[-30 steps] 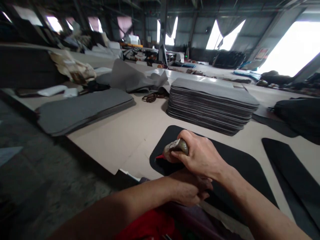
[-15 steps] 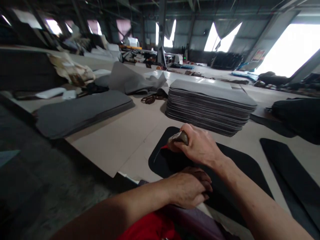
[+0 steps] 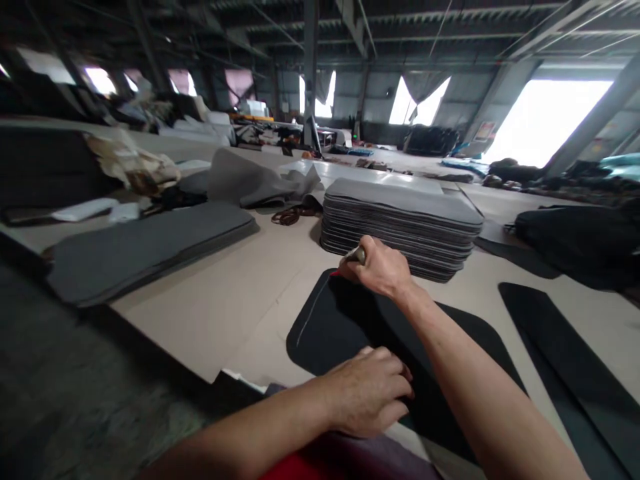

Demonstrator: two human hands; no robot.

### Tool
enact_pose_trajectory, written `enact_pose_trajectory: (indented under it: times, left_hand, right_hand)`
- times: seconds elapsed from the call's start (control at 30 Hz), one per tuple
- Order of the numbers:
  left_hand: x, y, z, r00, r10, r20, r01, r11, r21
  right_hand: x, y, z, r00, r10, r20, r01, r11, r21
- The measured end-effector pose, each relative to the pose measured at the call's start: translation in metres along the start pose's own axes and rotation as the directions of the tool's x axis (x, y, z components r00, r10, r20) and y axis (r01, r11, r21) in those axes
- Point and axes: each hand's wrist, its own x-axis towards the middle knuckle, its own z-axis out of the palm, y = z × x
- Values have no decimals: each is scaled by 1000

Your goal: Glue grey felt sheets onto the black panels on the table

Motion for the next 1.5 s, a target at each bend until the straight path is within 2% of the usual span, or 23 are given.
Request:
enact_pose_trajectory:
  times: [0.2,0.33,0.43,0.57,0.87,1.1,1.2,1.3,1.4,1.5]
  left_hand:
    - [-1,1,-2,1000,-4,-3,4,1000,-20]
    - [-2,1,-2,999,-10,-35,9,999,-33]
    - [-2,2,-4,1000,-20,-18,19,999,-40]
    - [-2,4,-5,999,-49,-18,48,996,-69]
    - [-1,2,-3,995,-70,-65,61,989,-132]
    - [-1,-5,6,981,-46,-187,2,973,-230]
    - [0,-8,9,979,-104,-177,70,979,-190]
    - [1,-9,10,959,-205,-194,194,978,-73]
    - [4,-10,11,918,-313,-244,333,942,42]
    - [7,-10,13,900,-379,-216,407,907,107]
  right_hand:
    - [6,11,-5,999,40,35,-40,999,-24]
    - [1,27,-16,995,66,74,-64,998,-23]
    - [-8,43,-26,988,119,101,-115,992,-48]
    - [-28,72,-36,976,177,124,-172,984,-56]
    - [-88,149,-52,940,332,84,-324,942,-91]
    - [-134,188,-70,875,482,41,-473,870,-141]
    - [-151,203,-75,844,534,34,-526,839,-138]
    - [-166,212,-80,820,571,30,-562,815,-140]
    - [-179,214,-84,817,576,6,-570,810,-137]
    - [-192,212,-88,816,578,4,-573,810,-127]
